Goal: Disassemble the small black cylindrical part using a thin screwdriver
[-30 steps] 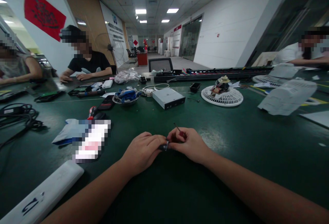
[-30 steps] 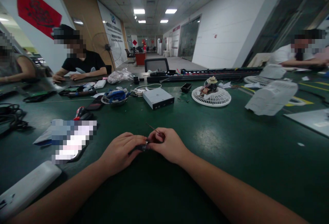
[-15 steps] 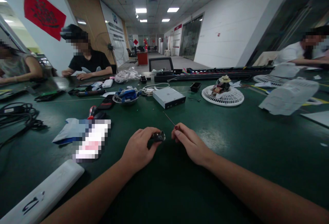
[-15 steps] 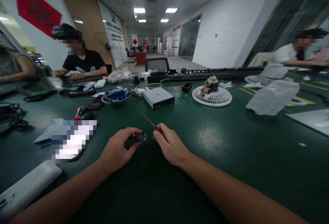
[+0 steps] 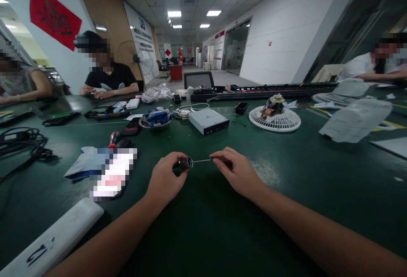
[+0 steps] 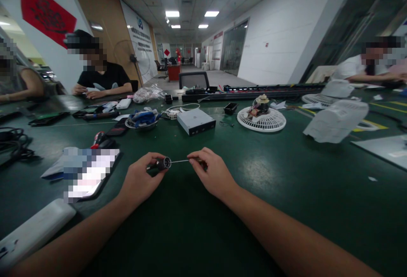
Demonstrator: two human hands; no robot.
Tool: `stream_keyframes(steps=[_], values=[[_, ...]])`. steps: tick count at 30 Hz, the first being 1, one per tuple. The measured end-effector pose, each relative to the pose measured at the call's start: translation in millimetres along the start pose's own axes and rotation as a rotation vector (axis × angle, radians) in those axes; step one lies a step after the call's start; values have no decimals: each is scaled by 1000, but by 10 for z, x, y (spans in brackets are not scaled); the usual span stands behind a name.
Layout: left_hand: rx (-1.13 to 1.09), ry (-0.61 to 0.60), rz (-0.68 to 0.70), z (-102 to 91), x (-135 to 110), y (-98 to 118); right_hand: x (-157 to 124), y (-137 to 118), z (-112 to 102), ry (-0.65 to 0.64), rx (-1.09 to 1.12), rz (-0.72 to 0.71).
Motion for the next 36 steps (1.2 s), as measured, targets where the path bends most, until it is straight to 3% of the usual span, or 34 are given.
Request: stream_keyframes(steps=[13,17,22,27,32,36], values=[[54,-23,111,30,-16,143,-22,-80,-111,68,-97,-6],[47,-27,122,38,-21,145,-27,-96,-62,8,-60,-28],[60,-49,127,61,-20,151,-28,-100,-119,67,-100,-10],[62,-73,143,73,-19,179,-27,-124,-48,-19,-83,-14],[67,-62,140,54,-11,176,-24,-70,-107,37,-89,30],[71,-87,147,77,-8,178,-7,-38,-47,-32,-87,44]])
Point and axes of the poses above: each hand's wrist, its own x-axis towards the middle knuckle, its own z-axis out of the palm, y = z × x, the point moved 10 cm from there along x, towards the middle knuckle, and after that the axes turned 5 degrees about -y, right-handed, at the moved point
